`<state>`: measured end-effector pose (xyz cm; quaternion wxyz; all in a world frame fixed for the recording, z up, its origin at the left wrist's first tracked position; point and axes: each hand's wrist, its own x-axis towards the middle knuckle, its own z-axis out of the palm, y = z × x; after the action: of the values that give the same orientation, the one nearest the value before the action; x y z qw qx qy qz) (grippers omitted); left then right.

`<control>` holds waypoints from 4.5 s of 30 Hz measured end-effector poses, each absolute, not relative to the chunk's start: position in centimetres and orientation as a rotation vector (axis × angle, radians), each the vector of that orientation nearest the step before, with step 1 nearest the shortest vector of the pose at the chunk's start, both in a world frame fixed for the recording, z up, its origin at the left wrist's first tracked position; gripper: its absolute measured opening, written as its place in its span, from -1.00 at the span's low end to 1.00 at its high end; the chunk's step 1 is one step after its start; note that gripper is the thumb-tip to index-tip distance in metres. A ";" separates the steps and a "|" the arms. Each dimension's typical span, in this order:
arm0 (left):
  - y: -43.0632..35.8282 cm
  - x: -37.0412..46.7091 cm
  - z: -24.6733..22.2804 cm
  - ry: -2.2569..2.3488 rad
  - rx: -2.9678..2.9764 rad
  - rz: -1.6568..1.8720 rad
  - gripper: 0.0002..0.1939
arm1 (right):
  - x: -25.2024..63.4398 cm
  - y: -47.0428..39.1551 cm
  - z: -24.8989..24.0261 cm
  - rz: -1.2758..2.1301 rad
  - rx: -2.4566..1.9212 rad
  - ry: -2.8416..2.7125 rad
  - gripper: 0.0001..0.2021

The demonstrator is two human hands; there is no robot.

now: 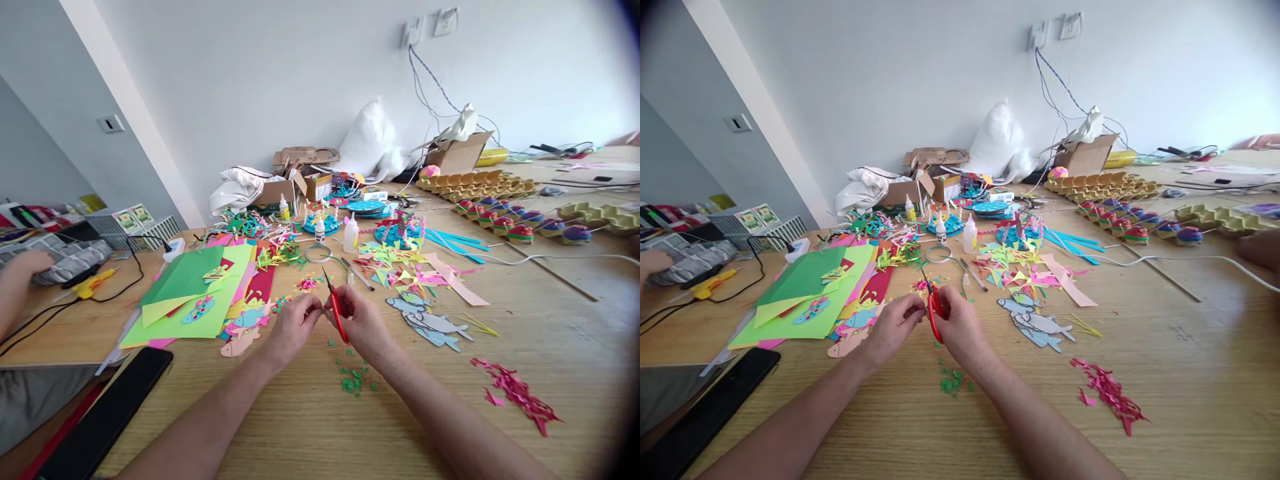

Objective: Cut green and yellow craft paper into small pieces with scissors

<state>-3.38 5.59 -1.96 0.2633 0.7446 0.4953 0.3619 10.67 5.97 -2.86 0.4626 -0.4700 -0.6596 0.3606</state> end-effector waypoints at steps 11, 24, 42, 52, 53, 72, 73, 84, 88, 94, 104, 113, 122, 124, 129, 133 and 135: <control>5.7 -3.4 -2.9 1.190 1.752 0.968 -0.92 | 10.9 6.5 -3.4 0.879 -1.146 -1.652 -0.93; 5.4 -2.9 -2.5 1.051 1.390 1.119 -0.86 | 11.6 4.5 -1.6 0.831 -1.203 -1.727 -0.87; 3.4 -2.5 -0.5 0.874 1.307 1.191 -0.89 | 12.3 1.2 -1.3 0.329 -1.379 -2.087 -0.85; 3.4 -2.7 -0.5 0.894 1.367 1.137 -0.90 | 12.7 1.1 -1.9 0.220 -1.420 -2.146 -0.87; 3.4 -2.7 -0.5 0.894 1.375 1.134 -0.90 | 12.8 1.1 -1.9 0.229 -1.421 -2.145 -0.87; 3.6 -2.9 -0.8 0.901 1.391 1.124 -0.88 | 13.3 0.8 -1.8 0.308 -1.434 -2.132 -0.86; 3.6 -2.9 -0.8 0.905 1.390 1.125 -0.88 | 13.3 0.8 -1.8 0.310 -1.432 -2.129 -0.86; 3.8 -2.8 -1.1 0.919 1.358 1.125 -0.89 | 13.8 0.7 -1.9 0.402 -1.444 -2.126 -0.81; 3.8 -2.8 -1.2 0.945 1.334 1.126 -0.87 | 13.9 0.5 -1.8 0.664 -1.363 -1.969 -0.77; 3.6 -2.4 -1.0 0.996 1.306 1.097 -0.86 | 13.5 1.4 -1.9 1.032 -1.176 -1.560 -0.79; 3.7 -2.4 -1.6 1.087 1.535 1.008 -0.95 | 11.9 2.8 -1.3 1.003 -1.139 -1.514 -0.86; 3.5 -2.4 -1.4 0.972 1.431 0.995 -0.86 | 12.2 2.8 -1.0 1.282 -1.013 -1.307 -0.77; 3.2 -2.4 -1.2 0.932 1.434 0.977 -0.86 | 12.4 2.4 -0.5 1.421 -0.974 -1.161 -0.74; 3.2 -2.2 -1.2 0.983 1.505 0.962 -0.89 | 12.2 2.4 -0.6 1.415 -0.964 -1.159 -0.73; 3.3 -2.1 -1.4 1.001 1.575 0.945 -0.93 | 12.0 2.6 -0.8 1.396 -0.968 -1.172 -0.71; 3.5 -2.2 -1.7 0.982 1.606 0.931 -0.94 | 11.9 2.9 -1.0 1.356 -0.977 -1.218 -0.70; 3.5 -2.2 -1.7 0.990 1.639 0.925 -0.93 | 11.9 3.0 -1.2 1.314 -0.983 -1.265 -0.72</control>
<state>-2.19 3.54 -1.69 0.4862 0.6735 0.4069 0.3802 11.90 3.03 -1.25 0.5099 -0.4080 -0.5252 0.5456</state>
